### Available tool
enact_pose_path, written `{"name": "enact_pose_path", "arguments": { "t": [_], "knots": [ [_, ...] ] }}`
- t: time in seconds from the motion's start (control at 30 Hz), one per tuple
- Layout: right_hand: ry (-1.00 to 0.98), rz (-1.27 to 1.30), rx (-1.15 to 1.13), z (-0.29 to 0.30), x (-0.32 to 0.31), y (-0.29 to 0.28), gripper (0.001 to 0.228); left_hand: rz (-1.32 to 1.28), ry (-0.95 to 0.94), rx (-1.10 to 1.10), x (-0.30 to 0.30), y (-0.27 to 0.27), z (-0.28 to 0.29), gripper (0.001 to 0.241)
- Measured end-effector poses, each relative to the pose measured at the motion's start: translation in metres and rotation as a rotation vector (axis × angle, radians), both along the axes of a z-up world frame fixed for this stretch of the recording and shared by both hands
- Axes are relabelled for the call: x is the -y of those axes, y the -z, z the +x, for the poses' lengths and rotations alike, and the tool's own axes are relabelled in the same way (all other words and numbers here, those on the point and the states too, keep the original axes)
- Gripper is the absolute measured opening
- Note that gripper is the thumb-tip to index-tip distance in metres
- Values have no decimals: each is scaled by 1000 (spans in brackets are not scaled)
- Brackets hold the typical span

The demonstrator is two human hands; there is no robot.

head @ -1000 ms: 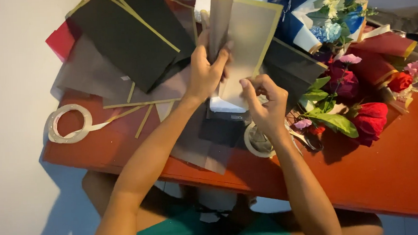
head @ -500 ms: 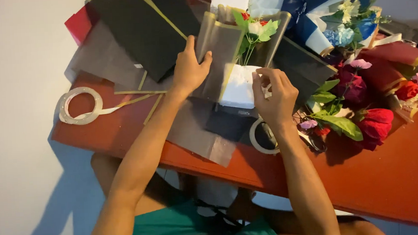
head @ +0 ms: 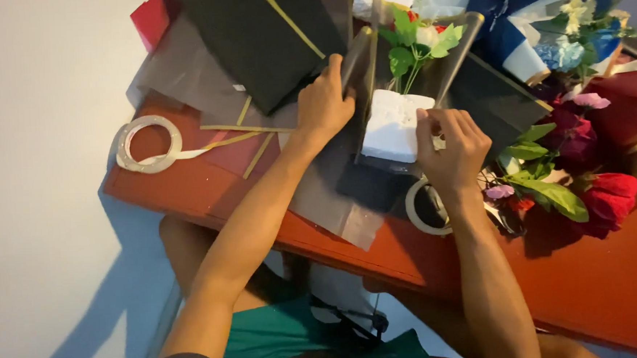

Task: Wrapping a single rose bouquet with decorative paper and securing it with tape.

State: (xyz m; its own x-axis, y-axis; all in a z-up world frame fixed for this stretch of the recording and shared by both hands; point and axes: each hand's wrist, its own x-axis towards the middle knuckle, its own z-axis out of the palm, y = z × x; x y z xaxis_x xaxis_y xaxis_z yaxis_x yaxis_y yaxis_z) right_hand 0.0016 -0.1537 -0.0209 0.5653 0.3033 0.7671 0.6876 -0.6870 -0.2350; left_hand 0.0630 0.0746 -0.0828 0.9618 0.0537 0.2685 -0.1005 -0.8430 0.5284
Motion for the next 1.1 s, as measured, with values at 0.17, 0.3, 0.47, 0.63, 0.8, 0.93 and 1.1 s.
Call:
{"name": "enact_pose_path", "arguments": {
  "t": [0.17, 0.3, 0.47, 0.63, 0.8, 0.93, 1.1],
  "knots": [
    [13, 17, 45, 6, -1, 2, 31, 61, -23, 159, 2, 5, 1, 44],
    [50, 23, 101, 11, -1, -8, 36, 55, -35, 180, 1, 6, 2, 42],
    [73, 0, 209, 17, -6, -12, 34, 117, -55, 105, 5, 1, 8, 39],
    [116, 60, 292, 26, 3, -18, 24, 130, -96, 55, 6, 14, 16, 45],
    [-15, -120, 188, 16, -14, -5, 36, -253, -87, 272, 4, -12, 4, 34],
    [-50, -107, 149, -2, -22, -25, 24, -487, -43, 361, -28, -37, -1, 42],
    [-65, -43, 101, -17, -13, -33, 22, 188, -423, 645, -137, -39, -1, 25]
  ]
}}
